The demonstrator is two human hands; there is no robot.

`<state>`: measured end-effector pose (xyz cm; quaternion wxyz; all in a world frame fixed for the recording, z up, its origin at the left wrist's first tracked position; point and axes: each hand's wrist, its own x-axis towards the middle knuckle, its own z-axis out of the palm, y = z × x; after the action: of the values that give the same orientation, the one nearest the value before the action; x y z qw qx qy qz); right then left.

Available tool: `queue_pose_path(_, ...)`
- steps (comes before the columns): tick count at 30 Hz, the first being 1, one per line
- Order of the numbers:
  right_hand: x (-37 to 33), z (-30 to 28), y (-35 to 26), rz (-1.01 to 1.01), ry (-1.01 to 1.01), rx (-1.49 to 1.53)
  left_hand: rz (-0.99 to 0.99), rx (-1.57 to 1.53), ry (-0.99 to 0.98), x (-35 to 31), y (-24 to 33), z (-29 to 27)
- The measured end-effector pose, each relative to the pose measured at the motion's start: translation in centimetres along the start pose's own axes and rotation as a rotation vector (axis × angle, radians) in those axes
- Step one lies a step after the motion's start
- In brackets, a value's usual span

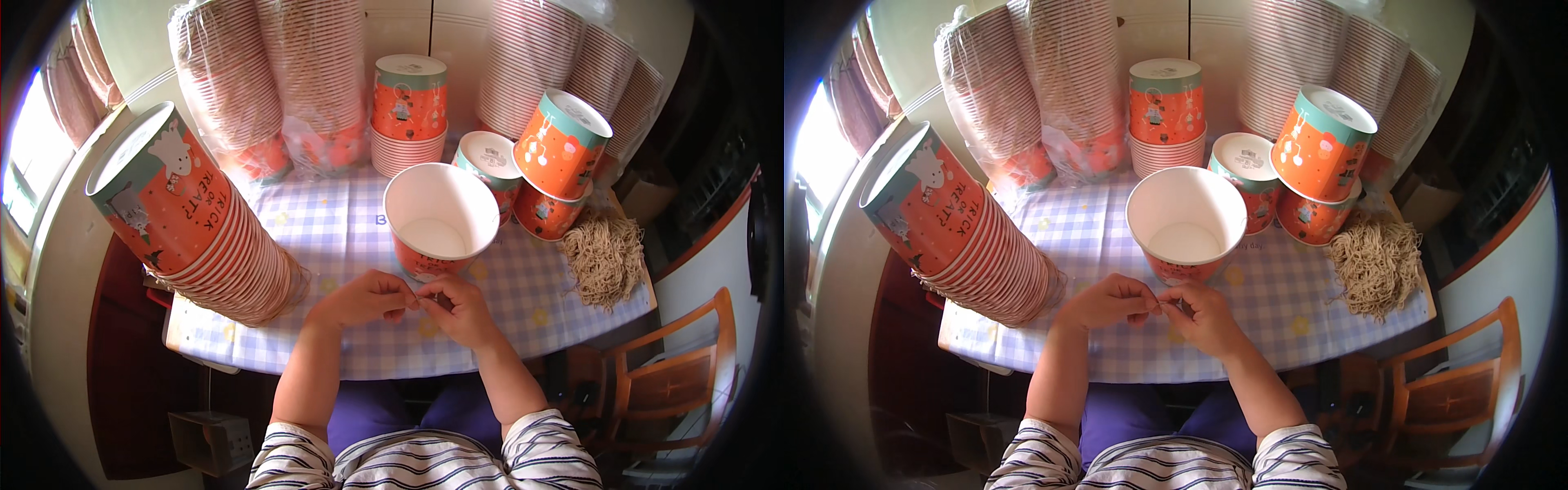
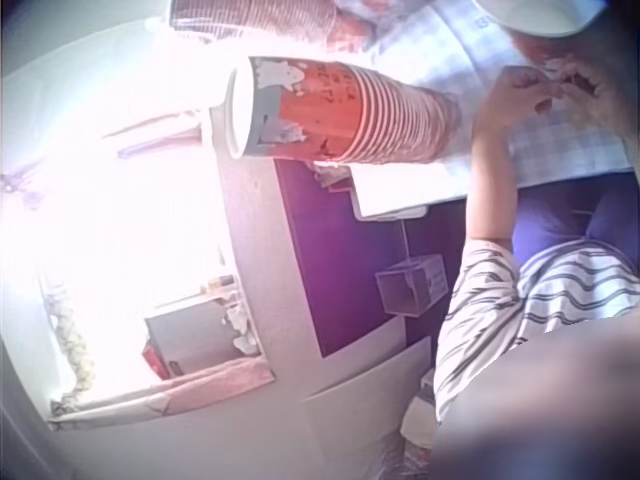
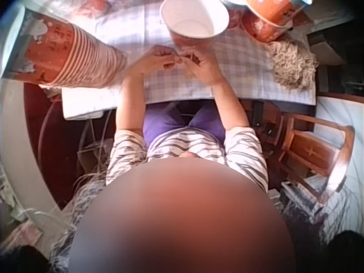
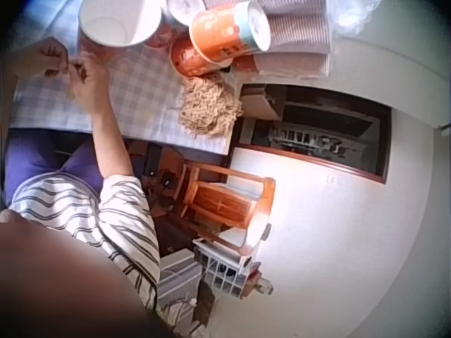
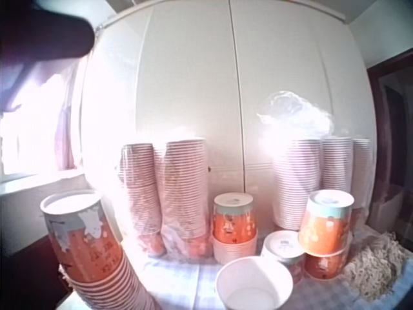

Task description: Attach string handles to decorative paper buckets.

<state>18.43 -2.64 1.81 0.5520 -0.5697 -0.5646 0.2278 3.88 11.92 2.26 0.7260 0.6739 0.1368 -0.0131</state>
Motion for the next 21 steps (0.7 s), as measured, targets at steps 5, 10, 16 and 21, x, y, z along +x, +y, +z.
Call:
queue_pose_path(5,0.08,0.11,0.48,-0.074,0.02,-0.064,-0.003,0.014,-0.006,0.04,0.02,-0.03)
queue_pose_path(10,0.3,0.01,0.47,-0.21,0.045,-0.212,-0.002,0.013,0.014,0.06,-0.03,-0.02)
queue_pose_path(16,0.27,-0.14,-0.08,-0.187,0.02,-0.251,0.012,0.035,0.052,-0.04,0.34,0.3)
queue_pose_path(21,0.24,-0.15,0.02,-0.186,0.023,-0.272,0.089,0.142,0.1,0.08,0.27,0.56)
